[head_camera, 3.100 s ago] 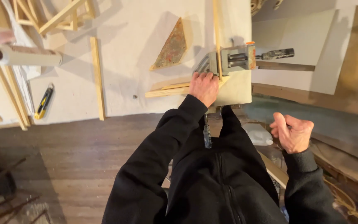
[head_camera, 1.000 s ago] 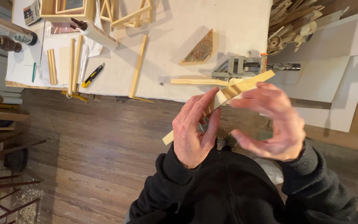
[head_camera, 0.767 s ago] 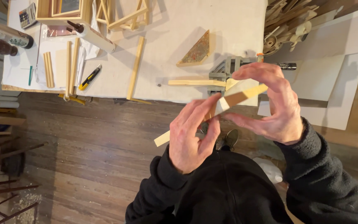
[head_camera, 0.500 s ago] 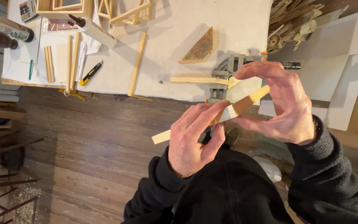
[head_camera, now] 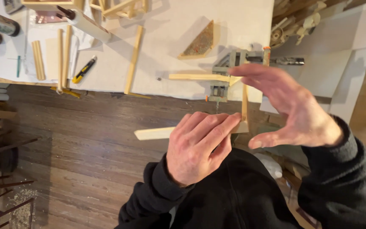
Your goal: The person applies wood glue to the mitred end of a wooden frame moulding piece, spreads it with a finger, and fits the piece into a picture frame corner held in a corner clamp. They tighten the clamp screw, tap the joint with a hammer, and adjust the frame in the vise.
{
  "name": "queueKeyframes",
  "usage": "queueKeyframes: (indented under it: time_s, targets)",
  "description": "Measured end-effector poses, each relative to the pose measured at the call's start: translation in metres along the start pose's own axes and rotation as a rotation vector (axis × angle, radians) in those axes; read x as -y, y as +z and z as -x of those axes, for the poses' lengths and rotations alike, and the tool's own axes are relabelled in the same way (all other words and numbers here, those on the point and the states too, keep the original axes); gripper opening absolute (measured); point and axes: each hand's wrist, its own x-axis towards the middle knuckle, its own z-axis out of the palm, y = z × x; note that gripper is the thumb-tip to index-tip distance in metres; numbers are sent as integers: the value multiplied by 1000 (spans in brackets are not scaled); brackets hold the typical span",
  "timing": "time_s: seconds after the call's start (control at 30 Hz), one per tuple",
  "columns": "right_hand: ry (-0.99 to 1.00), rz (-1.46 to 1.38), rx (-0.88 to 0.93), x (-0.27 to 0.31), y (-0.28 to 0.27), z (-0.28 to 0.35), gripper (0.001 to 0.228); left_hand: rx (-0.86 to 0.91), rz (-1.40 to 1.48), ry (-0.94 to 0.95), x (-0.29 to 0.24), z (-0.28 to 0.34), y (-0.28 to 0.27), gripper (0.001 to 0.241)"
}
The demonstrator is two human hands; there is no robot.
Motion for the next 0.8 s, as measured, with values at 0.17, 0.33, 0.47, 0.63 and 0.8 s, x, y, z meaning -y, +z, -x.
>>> queueKeyframes:
  time_s: [0.17,0.33,0.47,0.63,0.8]
  targets:
    - [141,12,181,2,-6,-5,116,99,-69,133,3,-1,-10,48]
    - [194,35,243,5,-8,-11,122,117,-119,218,4,2,-14,41]
    - [218,94,288,9,-12,-16,118,131,-89,261,6,1,-15,38]
    - [219,79,292,10,-17,-16,113,149,-68,261,7,-3,-16,39]
    - [221,9,254,11,-21,-13,106,158,-66,264,8,-7,-16,37]
